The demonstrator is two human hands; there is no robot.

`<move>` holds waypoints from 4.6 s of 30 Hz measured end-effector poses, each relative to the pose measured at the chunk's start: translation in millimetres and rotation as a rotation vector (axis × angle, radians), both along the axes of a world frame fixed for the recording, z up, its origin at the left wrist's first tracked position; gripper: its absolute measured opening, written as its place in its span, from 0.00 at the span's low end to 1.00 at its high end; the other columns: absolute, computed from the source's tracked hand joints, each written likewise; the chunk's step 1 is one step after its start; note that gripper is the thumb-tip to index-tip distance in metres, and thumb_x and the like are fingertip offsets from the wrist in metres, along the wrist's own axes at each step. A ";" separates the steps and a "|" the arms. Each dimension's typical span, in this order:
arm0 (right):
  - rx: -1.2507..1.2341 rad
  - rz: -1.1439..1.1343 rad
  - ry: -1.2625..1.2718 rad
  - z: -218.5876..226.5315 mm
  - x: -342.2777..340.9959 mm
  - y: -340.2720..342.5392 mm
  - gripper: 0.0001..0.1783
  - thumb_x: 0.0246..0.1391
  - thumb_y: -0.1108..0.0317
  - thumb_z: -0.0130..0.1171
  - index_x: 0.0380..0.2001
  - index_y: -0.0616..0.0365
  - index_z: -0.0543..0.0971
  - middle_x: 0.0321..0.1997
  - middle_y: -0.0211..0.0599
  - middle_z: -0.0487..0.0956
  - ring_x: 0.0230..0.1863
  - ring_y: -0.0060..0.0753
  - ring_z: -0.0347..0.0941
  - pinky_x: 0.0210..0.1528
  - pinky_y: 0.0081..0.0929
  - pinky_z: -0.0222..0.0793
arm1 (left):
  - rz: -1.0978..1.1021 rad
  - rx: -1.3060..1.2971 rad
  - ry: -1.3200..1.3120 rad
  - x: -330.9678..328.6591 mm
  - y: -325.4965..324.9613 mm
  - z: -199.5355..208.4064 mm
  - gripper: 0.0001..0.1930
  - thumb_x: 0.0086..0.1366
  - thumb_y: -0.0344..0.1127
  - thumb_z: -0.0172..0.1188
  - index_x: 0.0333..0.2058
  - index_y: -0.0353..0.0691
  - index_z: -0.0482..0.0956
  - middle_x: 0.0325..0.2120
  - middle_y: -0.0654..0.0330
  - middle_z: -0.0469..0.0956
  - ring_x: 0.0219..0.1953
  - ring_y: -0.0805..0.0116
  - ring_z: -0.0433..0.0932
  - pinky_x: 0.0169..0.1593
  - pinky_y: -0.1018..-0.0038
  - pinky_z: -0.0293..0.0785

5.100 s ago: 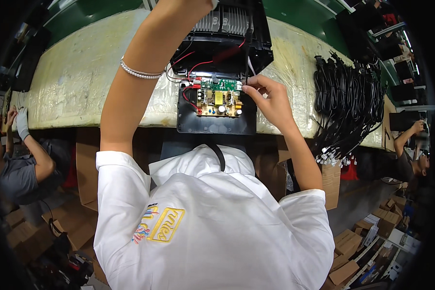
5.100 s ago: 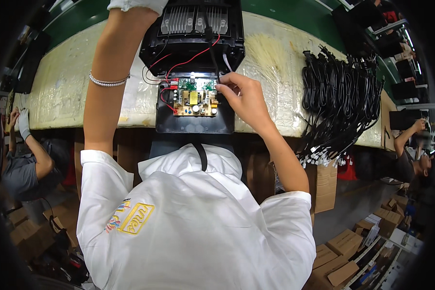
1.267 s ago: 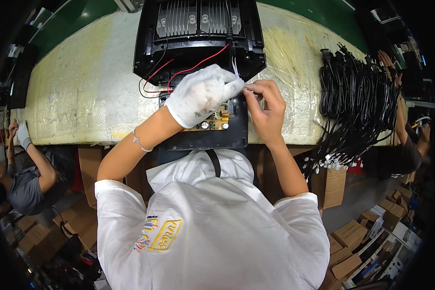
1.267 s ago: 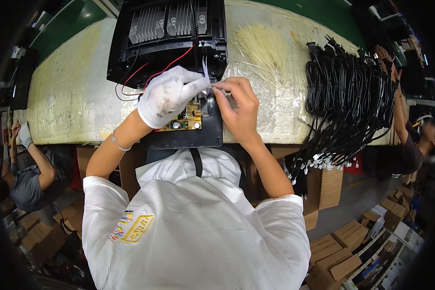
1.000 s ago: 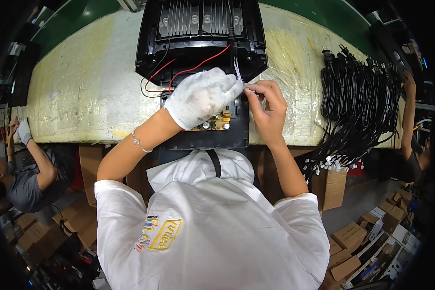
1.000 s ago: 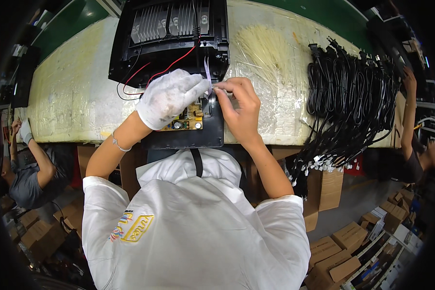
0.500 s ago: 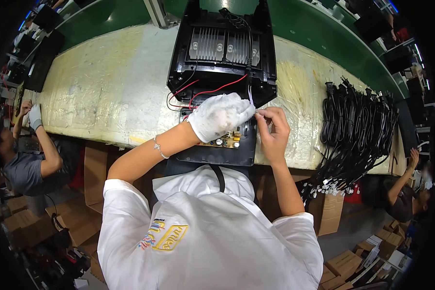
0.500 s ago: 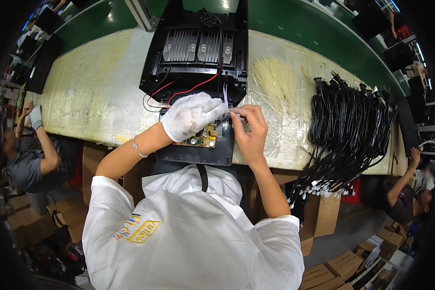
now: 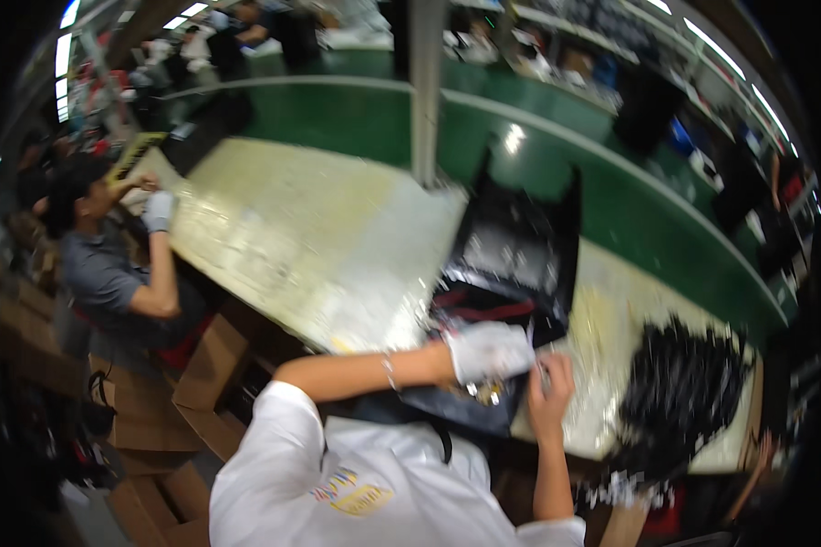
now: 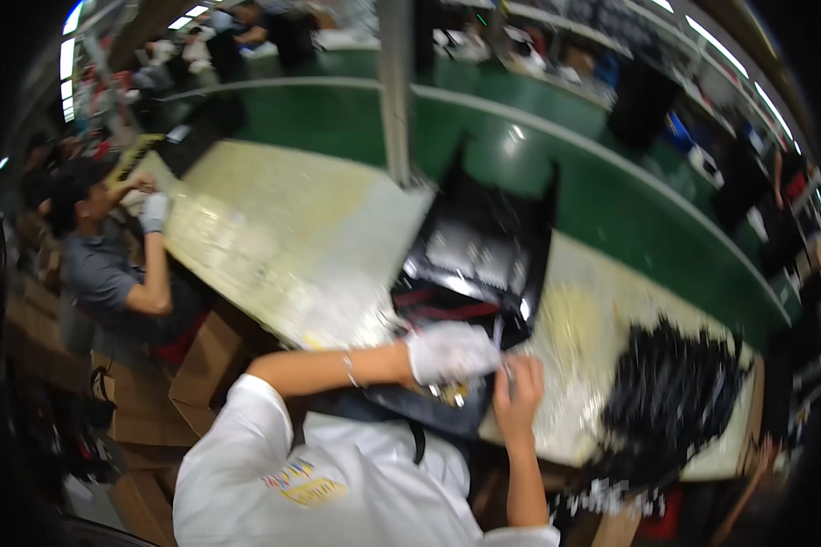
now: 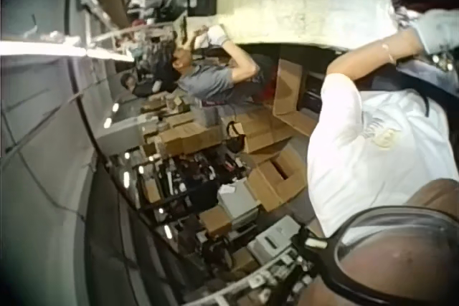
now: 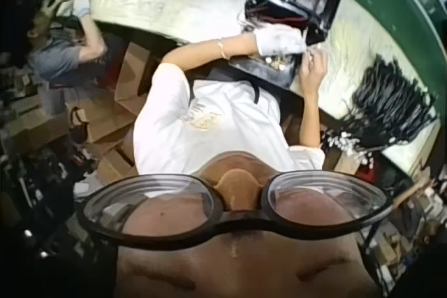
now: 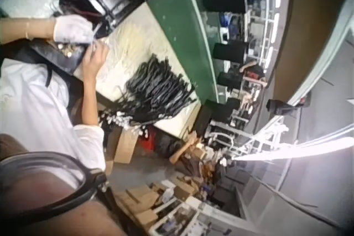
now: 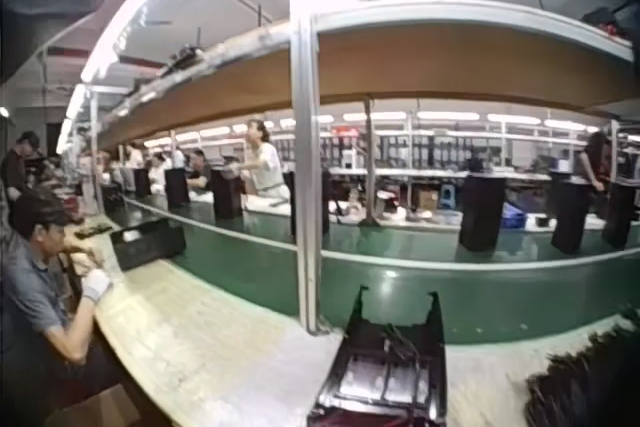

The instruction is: Assemble electronic components and wire bundles into a plastic housing on a production line.

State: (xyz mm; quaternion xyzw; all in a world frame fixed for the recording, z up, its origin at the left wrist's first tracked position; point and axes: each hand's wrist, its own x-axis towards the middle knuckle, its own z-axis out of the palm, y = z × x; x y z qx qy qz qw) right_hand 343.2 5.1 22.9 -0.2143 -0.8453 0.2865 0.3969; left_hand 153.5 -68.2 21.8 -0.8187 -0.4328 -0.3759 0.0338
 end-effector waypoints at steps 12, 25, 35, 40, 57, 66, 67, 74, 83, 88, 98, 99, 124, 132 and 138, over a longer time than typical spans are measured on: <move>0.002 0.097 0.029 35.0 -1.2 10.1 0.03 0.47 0.82 0.61 0.27 0.65 0.77 0.27 0.39 0.75 0.28 0.34 0.70 0.29 0.27 0.63 | 0.226 0.000 -0.193 20.6 -0.9 25.3 0.04 0.52 0.30 0.62 0.29 0.40 0.79 0.34 0.57 0.75 0.41 0.56 0.76 0.44 0.65 0.73; -0.258 0.034 0.035 9.1 14.0 16.5 0.03 0.50 0.81 0.59 0.26 0.65 0.75 0.24 0.35 0.73 0.23 0.25 0.66 0.27 0.23 0.61 | 0.450 -0.728 -0.751 14.6 13.0 19.0 0.28 0.48 0.46 0.73 0.37 0.34 0.69 0.31 0.53 0.76 0.35 0.62 0.77 0.41 0.70 0.74; 0.249 0.234 -0.450 44.4 1.3 48.7 0.12 0.46 0.72 0.63 0.16 0.63 0.73 0.17 0.40 0.73 0.20 0.41 0.69 0.24 0.35 0.63 | 0.370 -0.891 -1.130 16.1 21.1 14.9 0.21 0.46 0.39 0.72 0.33 0.35 0.73 0.28 0.57 0.74 0.33 0.67 0.75 0.38 0.72 0.74; 0.631 0.311 -0.454 45.6 6.9 49.3 0.09 0.36 0.72 0.62 0.13 0.60 0.71 0.17 0.39 0.72 0.24 0.45 0.71 0.26 0.40 0.66 | 0.472 -0.725 -0.953 24.1 21.5 7.5 0.19 0.47 0.37 0.70 0.32 0.36 0.71 0.28 0.56 0.74 0.32 0.66 0.75 0.38 0.71 0.74; 0.660 0.289 -0.647 47.4 13.5 43.9 0.10 0.40 0.67 0.67 0.22 0.57 0.75 0.20 0.35 0.69 0.27 0.40 0.72 0.27 0.37 0.67 | 0.279 -0.194 -0.351 7.3 -77.0 57.0 0.32 0.56 0.42 0.68 0.53 0.30 0.67 0.49 0.45 0.71 0.54 0.46 0.70 0.60 0.60 0.66; 0.817 0.563 -0.257 102.8 -32.4 -11.0 0.25 0.44 0.73 0.60 0.50 0.59 0.77 0.48 0.47 0.77 0.41 0.45 0.74 0.41 0.36 0.72 | 0.258 -0.202 0.337 -9.0 -156.7 -26.2 0.20 0.58 0.40 0.58 0.47 0.36 0.72 0.42 0.54 0.74 0.51 0.57 0.73 0.56 0.61 0.68; 0.822 0.610 -0.301 103.2 -42.0 -12.9 0.26 0.44 0.74 0.58 0.52 0.58 0.76 0.51 0.48 0.76 0.44 0.45 0.74 0.44 0.36 0.72 | 0.254 -0.103 0.282 -7.5 -153.1 -27.2 0.18 0.57 0.38 0.56 0.46 0.37 0.73 0.41 0.55 0.74 0.49 0.58 0.74 0.55 0.61 0.69; 0.838 0.671 -0.418 111.7 -86.0 -11.2 0.23 0.45 0.73 0.55 0.49 0.55 0.75 0.41 0.39 0.73 0.39 0.41 0.70 0.40 0.34 0.68 | 0.373 0.132 0.322 -0.4 -169.7 -18.9 0.19 0.54 0.33 0.55 0.46 0.41 0.78 0.37 0.61 0.76 0.41 0.68 0.76 0.40 0.70 0.74; 0.770 0.708 -0.412 121.3 -104.3 -0.1 0.11 0.44 0.75 0.56 0.34 0.58 0.74 0.32 0.37 0.72 0.36 0.40 0.71 0.38 0.34 0.69 | 0.347 0.120 0.155 29.7 -160.5 18.1 0.20 0.46 0.37 0.60 0.41 0.51 0.82 0.34 0.68 0.76 0.32 0.73 0.78 0.24 0.71 0.62; 0.771 0.769 -0.780 104.5 -112.0 -24.8 0.26 0.49 0.76 0.56 0.53 0.43 0.72 0.32 0.37 0.73 0.32 0.39 0.73 0.34 0.38 0.70 | 0.286 0.055 0.138 45.3 -153.9 33.8 0.20 0.45 0.37 0.59 0.41 0.50 0.82 0.29 0.70 0.76 0.26 0.75 0.77 0.22 0.71 0.59; 0.929 0.799 -0.556 111.6 -119.8 -2.3 0.06 0.47 0.68 0.59 0.27 0.57 0.74 0.20 0.30 0.77 0.35 0.35 0.73 0.38 0.30 0.70 | 0.443 0.123 -0.427 31.1 -134.4 17.4 0.39 0.29 0.53 0.82 0.37 0.37 0.73 0.49 0.47 0.68 0.48 0.48 0.72 0.52 0.58 0.73; 0.865 0.765 -0.608 121.3 -113.4 -0.7 0.06 0.48 0.68 0.60 0.26 0.58 0.75 0.19 0.31 0.76 0.34 0.35 0.72 0.39 0.32 0.69 | 0.437 0.145 -0.573 28.9 -126.4 12.1 0.42 0.29 0.55 0.82 0.40 0.38 0.71 0.51 0.45 0.66 0.52 0.46 0.70 0.53 0.57 0.73; 0.371 0.663 -0.474 127.9 -72.5 9.2 0.14 0.45 0.79 0.63 0.38 0.60 0.78 0.34 0.39 0.74 0.40 0.44 0.69 0.41 0.38 0.69 | 0.238 -0.232 -0.924 -19.0 -77.1 11.6 0.13 0.47 0.27 0.72 0.32 0.41 0.79 0.41 0.59 0.80 0.43 0.66 0.79 0.49 0.73 0.74; 0.245 0.937 -0.611 141.7 -89.5 23.7 0.08 0.38 0.79 0.64 0.27 0.63 0.79 0.32 0.37 0.75 0.40 0.43 0.69 0.40 0.35 0.70 | 0.312 -0.305 -0.949 -16.9 -70.8 5.5 0.15 0.45 0.30 0.74 0.34 0.41 0.82 0.38 0.60 0.81 0.40 0.66 0.80 0.45 0.72 0.76; 0.359 0.833 -0.654 161.1 -103.6 12.9 0.14 0.34 0.80 0.64 0.30 0.62 0.78 0.36 0.36 0.78 0.43 0.41 0.71 0.43 0.33 0.72 | 0.305 -0.287 -0.871 -19.5 -72.4 3.1 0.13 0.46 0.31 0.73 0.33 0.42 0.82 0.38 0.60 0.80 0.41 0.63 0.80 0.45 0.71 0.76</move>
